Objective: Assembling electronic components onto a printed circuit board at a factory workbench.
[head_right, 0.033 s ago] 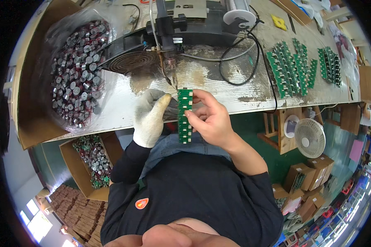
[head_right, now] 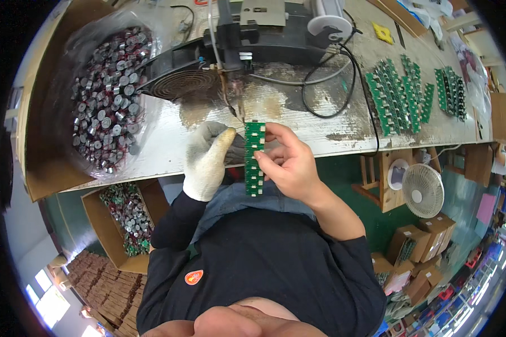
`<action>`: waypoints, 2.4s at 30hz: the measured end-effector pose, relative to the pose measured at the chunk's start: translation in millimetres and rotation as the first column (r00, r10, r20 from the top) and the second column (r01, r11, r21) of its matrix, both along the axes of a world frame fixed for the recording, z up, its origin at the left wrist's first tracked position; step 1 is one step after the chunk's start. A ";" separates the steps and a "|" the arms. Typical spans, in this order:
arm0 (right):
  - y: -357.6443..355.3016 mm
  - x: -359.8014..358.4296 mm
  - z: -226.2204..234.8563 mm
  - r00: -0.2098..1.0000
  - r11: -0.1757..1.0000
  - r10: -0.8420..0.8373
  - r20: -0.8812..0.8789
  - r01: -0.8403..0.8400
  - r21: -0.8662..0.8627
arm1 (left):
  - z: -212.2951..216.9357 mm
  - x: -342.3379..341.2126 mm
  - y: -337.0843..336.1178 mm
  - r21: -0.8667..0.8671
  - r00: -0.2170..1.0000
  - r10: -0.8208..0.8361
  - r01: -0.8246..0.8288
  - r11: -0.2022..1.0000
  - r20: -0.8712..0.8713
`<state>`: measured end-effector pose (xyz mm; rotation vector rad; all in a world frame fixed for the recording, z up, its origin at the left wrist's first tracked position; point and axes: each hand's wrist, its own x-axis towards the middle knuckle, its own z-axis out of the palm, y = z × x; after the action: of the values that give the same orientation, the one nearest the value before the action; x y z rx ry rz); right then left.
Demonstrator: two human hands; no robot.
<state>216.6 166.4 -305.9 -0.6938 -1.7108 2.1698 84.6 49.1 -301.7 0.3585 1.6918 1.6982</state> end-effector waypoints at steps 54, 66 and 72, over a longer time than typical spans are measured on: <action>22.5 -5.6 -0.5 0.999 0.998 0.013 -0.041 -0.015 -0.059 | 35.1 -32.4 -77.0 -0.052 0.533 0.029 -0.136 0.989 -0.845; 21.5 -6.9 0.4 1.000 0.998 0.005 -0.015 -0.006 -0.059 | 9.4 -79.5 -75.8 -0.440 0.172 -0.420 -0.096 0.893 -0.891; 21.5 -6.1 0.0 0.999 0.997 0.008 -0.034 -0.011 -0.079 | 17.3 -65.3 -67.8 -0.390 0.375 -0.334 -0.083 0.917 -0.865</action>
<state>210.4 187.9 -305.9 -0.6659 -1.6227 2.2534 19.3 -18.7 -284.4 1.4443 2.6254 0.9511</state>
